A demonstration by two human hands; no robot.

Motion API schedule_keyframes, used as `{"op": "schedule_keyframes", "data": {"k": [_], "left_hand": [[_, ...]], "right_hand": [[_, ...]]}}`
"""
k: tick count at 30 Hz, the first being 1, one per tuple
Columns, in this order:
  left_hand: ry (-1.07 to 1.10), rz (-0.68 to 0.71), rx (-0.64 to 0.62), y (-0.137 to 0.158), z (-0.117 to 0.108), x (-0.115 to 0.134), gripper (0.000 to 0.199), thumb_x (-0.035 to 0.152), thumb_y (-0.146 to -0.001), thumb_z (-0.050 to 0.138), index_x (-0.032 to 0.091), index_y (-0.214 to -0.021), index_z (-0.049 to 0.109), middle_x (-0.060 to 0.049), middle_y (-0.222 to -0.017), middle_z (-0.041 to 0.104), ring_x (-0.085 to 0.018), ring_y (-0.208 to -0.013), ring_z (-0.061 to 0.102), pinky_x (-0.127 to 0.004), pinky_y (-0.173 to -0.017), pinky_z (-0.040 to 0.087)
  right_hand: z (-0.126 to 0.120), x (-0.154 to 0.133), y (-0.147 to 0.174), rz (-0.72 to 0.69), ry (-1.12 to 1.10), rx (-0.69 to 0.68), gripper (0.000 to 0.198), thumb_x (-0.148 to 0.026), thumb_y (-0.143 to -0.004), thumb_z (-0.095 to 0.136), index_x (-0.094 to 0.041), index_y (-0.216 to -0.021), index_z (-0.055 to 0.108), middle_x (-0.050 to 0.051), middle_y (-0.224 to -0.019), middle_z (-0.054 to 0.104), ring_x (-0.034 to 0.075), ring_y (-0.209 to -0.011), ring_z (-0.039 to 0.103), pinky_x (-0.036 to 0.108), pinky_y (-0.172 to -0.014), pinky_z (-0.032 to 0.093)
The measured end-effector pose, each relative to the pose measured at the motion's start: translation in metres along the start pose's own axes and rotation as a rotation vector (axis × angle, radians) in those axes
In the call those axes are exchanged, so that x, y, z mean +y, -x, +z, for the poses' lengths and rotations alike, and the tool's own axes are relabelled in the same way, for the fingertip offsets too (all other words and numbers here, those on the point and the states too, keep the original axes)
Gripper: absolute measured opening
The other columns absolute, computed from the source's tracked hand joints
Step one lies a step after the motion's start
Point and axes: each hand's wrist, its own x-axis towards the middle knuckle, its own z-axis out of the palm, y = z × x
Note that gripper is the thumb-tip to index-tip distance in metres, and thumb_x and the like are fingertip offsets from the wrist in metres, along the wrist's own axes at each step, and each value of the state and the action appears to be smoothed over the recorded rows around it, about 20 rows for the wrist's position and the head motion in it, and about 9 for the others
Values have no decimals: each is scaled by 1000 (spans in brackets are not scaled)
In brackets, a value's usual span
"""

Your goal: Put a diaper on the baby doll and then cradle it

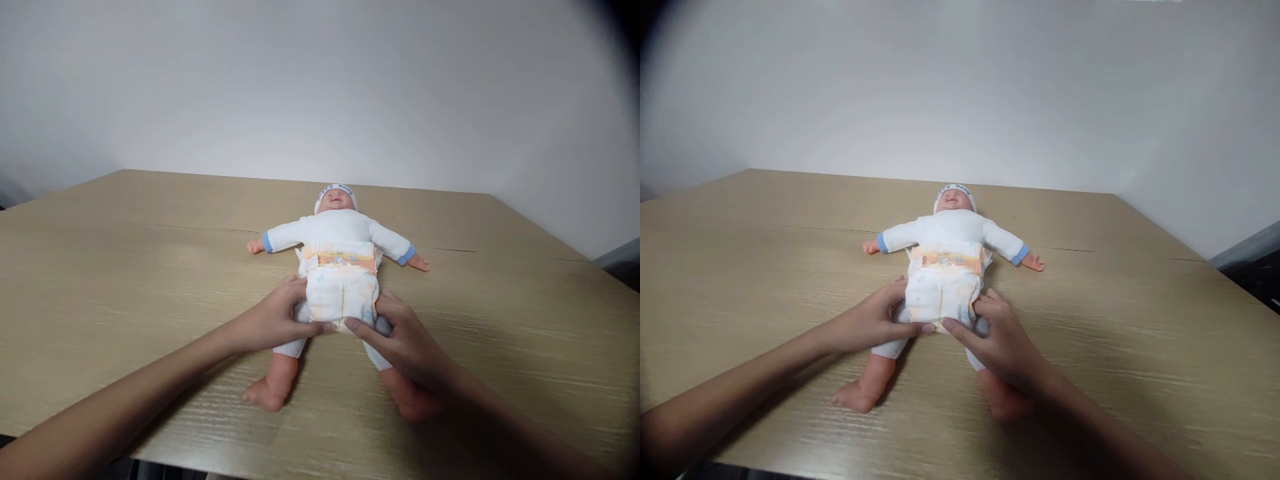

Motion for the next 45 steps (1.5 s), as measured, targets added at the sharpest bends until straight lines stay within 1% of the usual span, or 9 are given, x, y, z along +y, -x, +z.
{"op": "schedule_keyframes", "data": {"k": [4, 11, 15, 21, 24, 29, 33, 39, 45], "left_hand": [[-1, -7, -4, 0, -1, 2, 38, 36, -81, 68, 23, -115, 61, -5, -118, 59, -26, -115, 48, -42, -100, 39], [-20, 5, -4, 0, -1, -1, 40, 37, -80, 68, 23, -117, 61, -5, -120, 58, -26, -115, 47, -43, -100, 38], [-10, 8, -3, 0, -1, -1, 41, 37, -82, 66, 23, -120, 60, -6, -121, 58, -25, -115, 48, -42, -100, 38], [4, 14, -6, 0, -1, 0, 33, 39, -88, 58, 22, -117, 60, -6, -121, 58, -24, -114, 49, -40, -101, 38], [23, -4, -3, 0, -2, 0, 28, 39, -94, 49, 21, -112, 62, -5, -116, 60, -22, -110, 51, -38, -100, 39], [36, -6, 11, -1, -1, 0, 28, 37, -97, 42, 20, -104, 63, -5, -115, 60, -20, -109, 51, -36, -99, 39], [28, -23, 9, -1, -1, -2, 33, 38, -99, 38, 18, -91, 62, -5, -102, 62, -20, -102, 53, -36, -95, 41], [81, -47, 22, -2, -1, -3, 39, 40, -99, 33, 16, -82, 59, -6, -95, 61, -20, -98, 53, -38, -96, 39], [116, -55, 19, -2, -1, -5, 37, 40, -99, 34, 17, -86, 61, -6, -101, 61, -20, -99, 53, -39, -98, 38]], "right_hand": [[1, 2, 1, 8, 2, 8, 30, -48, -84, 56, -19, -76, 61, 7, -90, 62, 21, -95, 54, 37, -84, 45], [2, 3, 1, -2, 10, 20, 29, -47, -84, 56, -19, -81, 62, 7, -88, 61, 21, -94, 54, 38, -83, 44], [3, 4, 1, -1, 1, 19, 30, -48, -84, 56, -19, -77, 60, 7, -88, 60, 20, -93, 53, 37, -83, 44], [2, 4, 2, 6, -3, 20, 33, -47, -85, 54, -18, -70, 55, 5, -83, 58, 17, -86, 51, 34, -79, 43], [2, 5, 1, 7, -8, 26, 35, -46, -88, 51, -18, -67, 51, 4, -78, 55, 16, -81, 50, 34, -77, 42], [5, 8, 1, 4, -37, 32, 35, -44, -91, 46, -18, -68, 49, 5, -83, 56, 17, -84, 50, 34, -79, 42], [7, 5, 2, 10, -40, 52, 39, -44, -90, 47, -18, -62, 43, 5, -79, 56, 17, -84, 50, 34, -79, 41], [8, -3, 6, 49, -62, 85, 41, -44, -92, 43, -17, -61, 39, 1, -69, 49, 12, -68, 44, 32, -73, 38], [8, -3, 6, 76, -156, 54, 40, -42, -97, 33, -17, -68, 45, 0, -76, 52, 12, -74, 45, 32, -80, 35]]}}
